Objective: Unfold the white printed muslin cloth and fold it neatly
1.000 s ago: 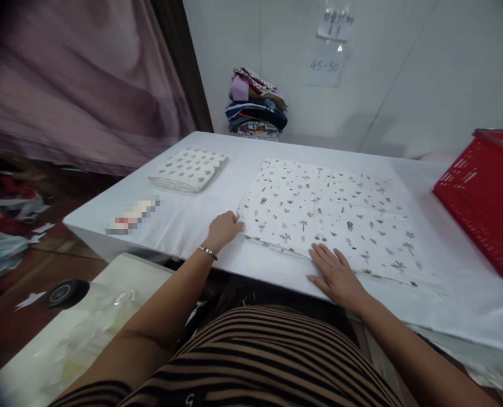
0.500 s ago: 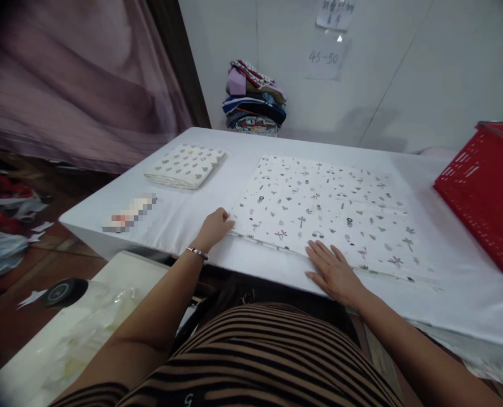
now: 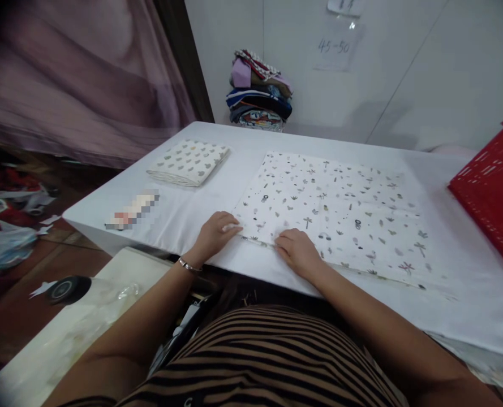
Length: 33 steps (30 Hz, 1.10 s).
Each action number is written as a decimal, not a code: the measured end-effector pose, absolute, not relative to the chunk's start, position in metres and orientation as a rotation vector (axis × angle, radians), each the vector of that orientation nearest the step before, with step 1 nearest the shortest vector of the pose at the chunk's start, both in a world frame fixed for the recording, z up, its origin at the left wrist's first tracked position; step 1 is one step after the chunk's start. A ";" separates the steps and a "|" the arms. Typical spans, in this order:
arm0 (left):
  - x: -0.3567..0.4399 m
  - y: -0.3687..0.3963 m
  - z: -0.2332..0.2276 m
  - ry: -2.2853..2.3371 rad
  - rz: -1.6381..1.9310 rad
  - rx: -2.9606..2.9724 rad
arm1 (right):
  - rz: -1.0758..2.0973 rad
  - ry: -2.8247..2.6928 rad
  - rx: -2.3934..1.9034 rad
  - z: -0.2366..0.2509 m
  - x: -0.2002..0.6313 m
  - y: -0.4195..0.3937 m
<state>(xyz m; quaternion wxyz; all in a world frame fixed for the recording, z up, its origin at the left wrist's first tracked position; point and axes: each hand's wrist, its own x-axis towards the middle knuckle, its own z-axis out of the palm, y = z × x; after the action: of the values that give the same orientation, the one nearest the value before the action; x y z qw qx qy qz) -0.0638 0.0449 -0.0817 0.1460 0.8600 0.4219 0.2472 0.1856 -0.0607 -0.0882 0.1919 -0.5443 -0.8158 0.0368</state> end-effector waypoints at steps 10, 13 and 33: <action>-0.064 0.055 -0.089 0.884 0.398 2.734 | 0.135 -2.403 -1.658 -0.089 0.177 -0.047; -0.064 0.057 -0.086 0.850 0.376 2.764 | 0.126 -2.442 -1.687 -0.084 0.175 -0.047; -0.070 0.056 -0.094 0.627 0.464 3.025 | -0.064 -2.593 -1.691 -0.083 0.167 -0.057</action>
<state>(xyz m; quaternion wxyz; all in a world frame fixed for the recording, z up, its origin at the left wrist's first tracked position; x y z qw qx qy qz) -0.0699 0.0559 -0.0945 0.0086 0.9683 0.2007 0.1486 0.1672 -0.0572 -0.0827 0.0226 -0.5461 -0.8372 -0.0206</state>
